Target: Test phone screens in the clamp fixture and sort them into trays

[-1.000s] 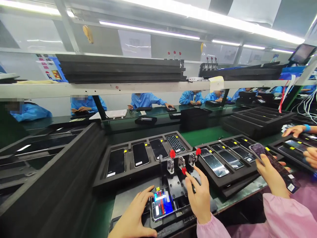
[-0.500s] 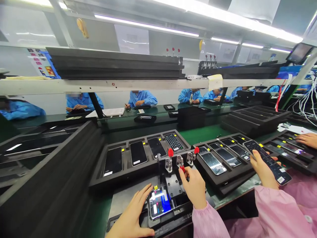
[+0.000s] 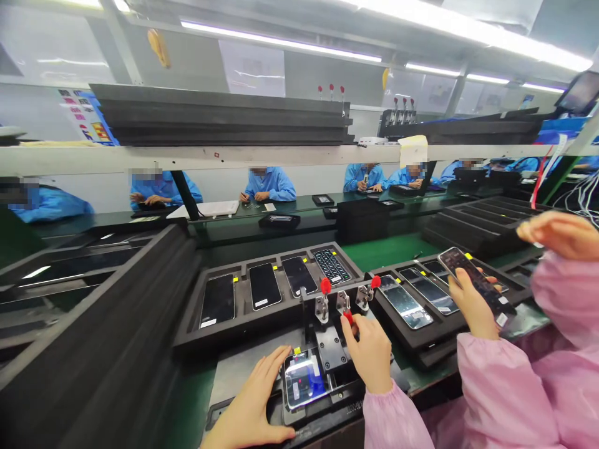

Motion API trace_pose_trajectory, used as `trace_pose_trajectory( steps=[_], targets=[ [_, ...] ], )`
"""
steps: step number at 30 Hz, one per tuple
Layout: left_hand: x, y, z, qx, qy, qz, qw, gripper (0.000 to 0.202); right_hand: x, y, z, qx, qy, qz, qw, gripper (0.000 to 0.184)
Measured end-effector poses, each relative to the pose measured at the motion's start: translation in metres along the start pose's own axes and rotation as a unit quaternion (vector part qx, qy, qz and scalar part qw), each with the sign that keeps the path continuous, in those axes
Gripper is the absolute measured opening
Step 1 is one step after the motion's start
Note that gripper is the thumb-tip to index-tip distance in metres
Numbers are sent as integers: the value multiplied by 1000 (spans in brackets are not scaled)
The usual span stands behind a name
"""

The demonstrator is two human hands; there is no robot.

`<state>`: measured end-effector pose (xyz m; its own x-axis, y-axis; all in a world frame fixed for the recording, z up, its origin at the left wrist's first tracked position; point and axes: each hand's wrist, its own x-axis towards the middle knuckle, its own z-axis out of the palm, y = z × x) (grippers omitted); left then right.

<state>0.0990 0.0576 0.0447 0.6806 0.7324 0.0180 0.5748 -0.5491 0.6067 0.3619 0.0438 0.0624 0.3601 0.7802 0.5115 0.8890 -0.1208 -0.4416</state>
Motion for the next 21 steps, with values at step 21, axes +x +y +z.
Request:
trace_pose_trajectory(
  steps=[21],
  targets=[
    [-1, 1, 0, -7, 6, 3, 1000, 108, 1, 1, -2, 5, 12, -38, 999, 36]
  ],
)
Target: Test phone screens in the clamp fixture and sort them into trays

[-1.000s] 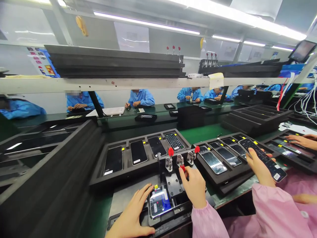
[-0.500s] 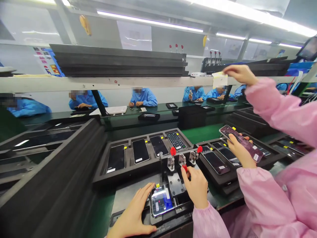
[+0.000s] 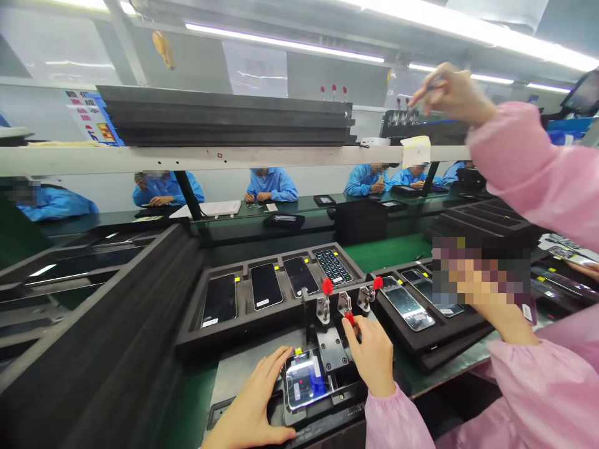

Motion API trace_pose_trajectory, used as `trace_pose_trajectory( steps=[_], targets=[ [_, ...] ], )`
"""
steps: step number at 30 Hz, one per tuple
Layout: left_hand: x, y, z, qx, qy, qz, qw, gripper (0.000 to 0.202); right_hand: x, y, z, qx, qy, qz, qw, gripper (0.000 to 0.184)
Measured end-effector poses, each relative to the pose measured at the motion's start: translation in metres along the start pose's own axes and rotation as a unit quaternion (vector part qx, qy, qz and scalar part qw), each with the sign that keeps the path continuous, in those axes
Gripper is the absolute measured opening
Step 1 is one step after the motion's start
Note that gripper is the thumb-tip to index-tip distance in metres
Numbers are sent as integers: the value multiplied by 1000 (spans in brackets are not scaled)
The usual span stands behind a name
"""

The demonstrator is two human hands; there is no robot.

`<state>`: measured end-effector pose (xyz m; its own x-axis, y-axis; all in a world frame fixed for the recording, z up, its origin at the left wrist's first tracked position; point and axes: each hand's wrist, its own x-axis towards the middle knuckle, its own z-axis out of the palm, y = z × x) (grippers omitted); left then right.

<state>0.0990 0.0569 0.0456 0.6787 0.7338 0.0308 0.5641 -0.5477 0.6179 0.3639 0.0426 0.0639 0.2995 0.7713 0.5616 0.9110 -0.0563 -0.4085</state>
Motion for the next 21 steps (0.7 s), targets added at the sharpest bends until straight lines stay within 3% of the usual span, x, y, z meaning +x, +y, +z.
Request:
trace_pose_trajectory(
  steps=[10, 15, 21],
  targets=[
    [-3, 1, -3, 4, -10, 5, 1000, 114, -2, 3, 3, 24, -22, 22, 999, 33],
    [-2, 1, -4, 13, -5, 5, 1000, 104, -2, 3, 1, 40, -34, 41, 998, 32],
    [-1, -2, -1, 14, -10, 2, 1000, 107, -1, 4, 3, 48, -36, 39, 997, 32]
  ],
)
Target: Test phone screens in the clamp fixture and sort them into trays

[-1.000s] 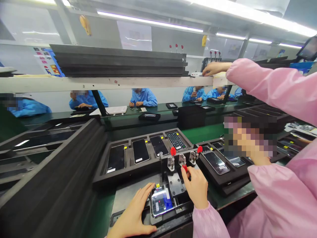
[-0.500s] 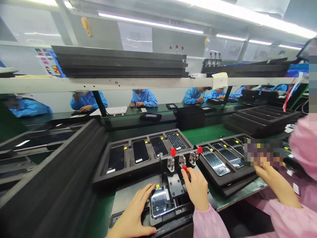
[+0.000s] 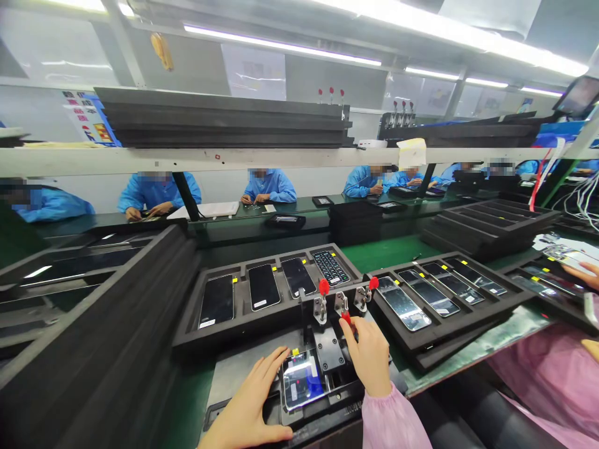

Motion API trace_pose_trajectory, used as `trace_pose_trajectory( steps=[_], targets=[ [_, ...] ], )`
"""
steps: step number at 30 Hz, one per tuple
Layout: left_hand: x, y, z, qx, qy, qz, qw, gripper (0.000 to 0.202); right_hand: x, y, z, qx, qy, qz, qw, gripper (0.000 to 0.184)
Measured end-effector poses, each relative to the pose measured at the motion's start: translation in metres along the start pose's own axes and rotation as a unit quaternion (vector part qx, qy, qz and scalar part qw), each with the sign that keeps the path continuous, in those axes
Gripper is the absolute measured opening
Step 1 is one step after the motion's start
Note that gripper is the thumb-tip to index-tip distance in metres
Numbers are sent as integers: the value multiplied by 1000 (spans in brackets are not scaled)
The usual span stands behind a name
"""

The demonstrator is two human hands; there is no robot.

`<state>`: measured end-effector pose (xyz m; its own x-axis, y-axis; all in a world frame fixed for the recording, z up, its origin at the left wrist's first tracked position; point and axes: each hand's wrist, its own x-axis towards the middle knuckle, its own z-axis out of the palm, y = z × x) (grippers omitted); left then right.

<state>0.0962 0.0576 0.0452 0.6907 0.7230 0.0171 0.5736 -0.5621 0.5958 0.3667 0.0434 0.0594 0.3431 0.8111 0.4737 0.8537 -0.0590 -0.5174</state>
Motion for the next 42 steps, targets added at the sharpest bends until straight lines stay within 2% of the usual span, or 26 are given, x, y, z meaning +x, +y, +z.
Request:
trace_pose_trajectory(
  steps=[5, 8, 11, 13, 16, 18, 19, 23, 25, 27, 29, 32, 36, 39, 42],
  targets=[
    [2, 0, 0, -5, 4, 8, 1000, 109, 0, -2, -6, 30, -6, 5, 1000, 32],
    [3, 2, -2, -2, 4, 16, 1000, 105, -1, -4, -21, 146, -33, 10, 989, 34],
    [5, 4, -3, 1, 6, 24, 1000, 96, 1, -3, -38, 272, -39, -17, 961, 34],
    [9, 7, -1, 5, 8, 22, 1000, 93, 8, -3, -46, 298, 24, -22, 954, 32],
    [18, 17, 6, 16, 12, 23, 1000, 88, 28, -3, -54, 270, 176, 1, 947, 26],
    [26, 24, 11, 22, 13, 28, 999, 83, 46, -5, -58, 224, 222, -2, 949, 25],
    [30, 27, 13, 23, 10, 32, 999, 82, 54, -6, -60, 202, 215, -13, 955, 27],
    [38, 32, 16, 22, 3, 35, 999, 87, 69, -6, -68, 165, 103, -51, 979, 29],
    [38, 30, 16, 21, 4, 35, 999, 90, 60, 1, -67, 170, 114, -66, 977, 25],
    [37, 28, 17, 23, 4, 35, 999, 92, 43, 14, -62, 182, 151, -83, 968, 22],
    [37, 27, 18, 28, 2, 32, 999, 92, 23, 29, -53, 173, 160, -97, 967, 24],
    [38, 27, 18, 36, -5, 27, 999, 89, 3, 48, -37, 79, 141, -109, 981, 29],
    [39, 27, 19, 46, -15, 24, 999, 82, -4, 56, -25, -58, 94, -109, 988, 31],
    [38, 25, 20, 43, -8, 23, 999, 87, -8, 57, -21, -13, 56, -97, 994, 37],
    [37, 25, 22, 38, 2, 24, 999, 94, -12, 56, -17, 112, 79, -38, 990, 40]
  ],
)
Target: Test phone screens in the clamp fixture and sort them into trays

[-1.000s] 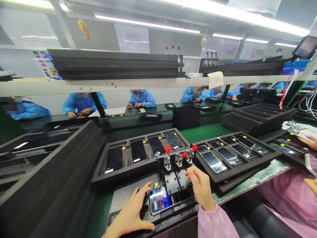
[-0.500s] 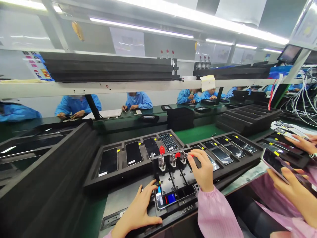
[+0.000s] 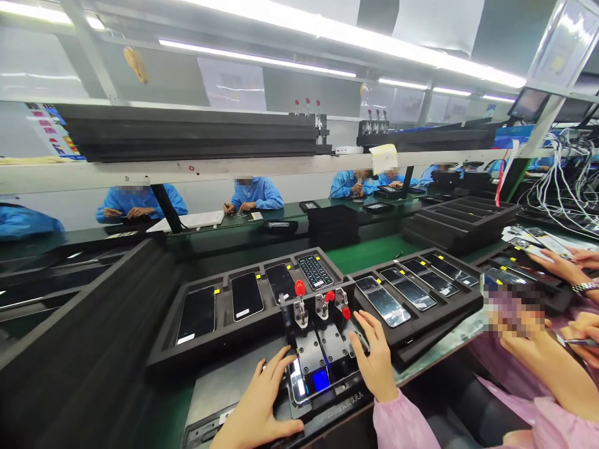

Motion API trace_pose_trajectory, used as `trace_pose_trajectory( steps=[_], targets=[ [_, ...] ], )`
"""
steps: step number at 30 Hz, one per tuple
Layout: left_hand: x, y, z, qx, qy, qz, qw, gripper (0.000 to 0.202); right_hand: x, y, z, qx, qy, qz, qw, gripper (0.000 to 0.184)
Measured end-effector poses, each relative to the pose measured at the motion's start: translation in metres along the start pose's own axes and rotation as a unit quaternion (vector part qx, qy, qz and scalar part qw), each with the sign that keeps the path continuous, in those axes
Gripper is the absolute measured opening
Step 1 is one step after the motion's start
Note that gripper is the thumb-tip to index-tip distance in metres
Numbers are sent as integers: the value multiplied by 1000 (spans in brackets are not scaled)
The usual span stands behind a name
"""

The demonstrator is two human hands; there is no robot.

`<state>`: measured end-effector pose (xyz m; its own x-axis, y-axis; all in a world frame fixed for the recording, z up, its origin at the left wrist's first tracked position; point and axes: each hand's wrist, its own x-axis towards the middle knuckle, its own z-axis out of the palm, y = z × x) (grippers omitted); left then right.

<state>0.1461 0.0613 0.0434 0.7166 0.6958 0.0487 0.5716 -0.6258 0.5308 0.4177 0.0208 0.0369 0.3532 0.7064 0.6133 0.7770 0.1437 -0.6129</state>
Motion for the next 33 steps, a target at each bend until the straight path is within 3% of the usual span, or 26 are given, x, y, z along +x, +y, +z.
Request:
trace_pose_trajectory(
  steps=[3, 9, 21, 33],
  targets=[
    [-1, 2, 0, 2, 5, -6, 1000, 99, 6, -2, 4, 88, 10, 95, 992, 33],
    [-2, 7, -2, 9, 4, -17, 1000, 101, 28, -12, 12, 139, -122, 159, 970, 24],
    [-2, 8, -2, 8, 8, -10, 1000, 103, 25, -23, 11, 45, -147, 174, 973, 28],
    [-1, 8, -2, 8, 7, -12, 1000, 103, 24, -26, 9, 47, -147, 182, 971, 28]
  ],
)
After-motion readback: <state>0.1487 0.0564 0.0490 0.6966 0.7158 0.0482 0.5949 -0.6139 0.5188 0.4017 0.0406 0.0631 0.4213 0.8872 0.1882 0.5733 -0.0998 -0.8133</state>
